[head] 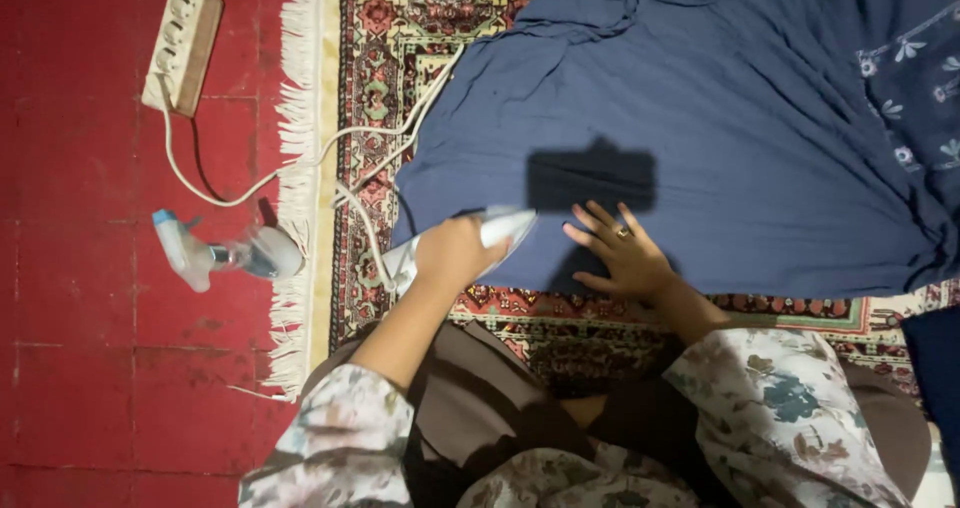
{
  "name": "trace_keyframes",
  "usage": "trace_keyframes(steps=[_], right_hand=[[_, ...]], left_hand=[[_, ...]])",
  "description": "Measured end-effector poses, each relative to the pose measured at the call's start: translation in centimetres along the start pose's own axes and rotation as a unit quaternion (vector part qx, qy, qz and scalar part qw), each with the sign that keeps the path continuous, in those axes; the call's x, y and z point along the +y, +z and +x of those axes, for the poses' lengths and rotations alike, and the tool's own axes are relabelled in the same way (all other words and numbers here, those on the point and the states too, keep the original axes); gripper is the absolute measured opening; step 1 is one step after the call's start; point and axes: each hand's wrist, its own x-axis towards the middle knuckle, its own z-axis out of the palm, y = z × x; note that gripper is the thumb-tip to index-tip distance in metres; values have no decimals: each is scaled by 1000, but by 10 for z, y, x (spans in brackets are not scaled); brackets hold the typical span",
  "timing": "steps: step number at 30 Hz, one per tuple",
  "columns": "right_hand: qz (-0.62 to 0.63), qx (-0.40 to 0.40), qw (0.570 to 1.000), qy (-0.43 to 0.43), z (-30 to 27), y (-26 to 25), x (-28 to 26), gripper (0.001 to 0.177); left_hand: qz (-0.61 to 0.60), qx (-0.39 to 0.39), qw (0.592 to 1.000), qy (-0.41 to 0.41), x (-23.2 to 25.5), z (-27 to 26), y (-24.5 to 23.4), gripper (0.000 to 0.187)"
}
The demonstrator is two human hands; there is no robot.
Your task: Iron a blue dress using a hand iron and a spray bottle.
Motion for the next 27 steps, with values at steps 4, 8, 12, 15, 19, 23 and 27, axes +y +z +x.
trace_keyframes(steps=[4, 8, 12, 15, 19, 23, 27], right_hand=[[-12, -12, 1000, 5, 2, 1, 0, 86], [-18, -35, 999, 8, 3, 1, 2, 88], [-14, -32, 999, 1, 4, 0, 4, 86], [-17, -34, 999, 4, 2, 0, 2, 86], [-8, -20, 1000, 10, 2, -1, 2, 85], [8, -54, 998, 31, 3, -2, 6, 85], [29, -17, 999, 14, 0, -2, 3, 83]], left_hand=[[-9, 68, 996, -51, -11, 29, -4, 65], [-6, 101, 990, -96, -37, 39, -20, 66], [2, 105, 981, -161, -61, 34, -35, 69], [-10, 123, 975, -185, -78, 28, -41, 71], [-33, 117, 974, -193, -112, 29, -49, 74], [-106, 103, 973, -177, -121, 14, -80, 71], [-350, 168, 914, -119, -113, 16, -95, 48]])
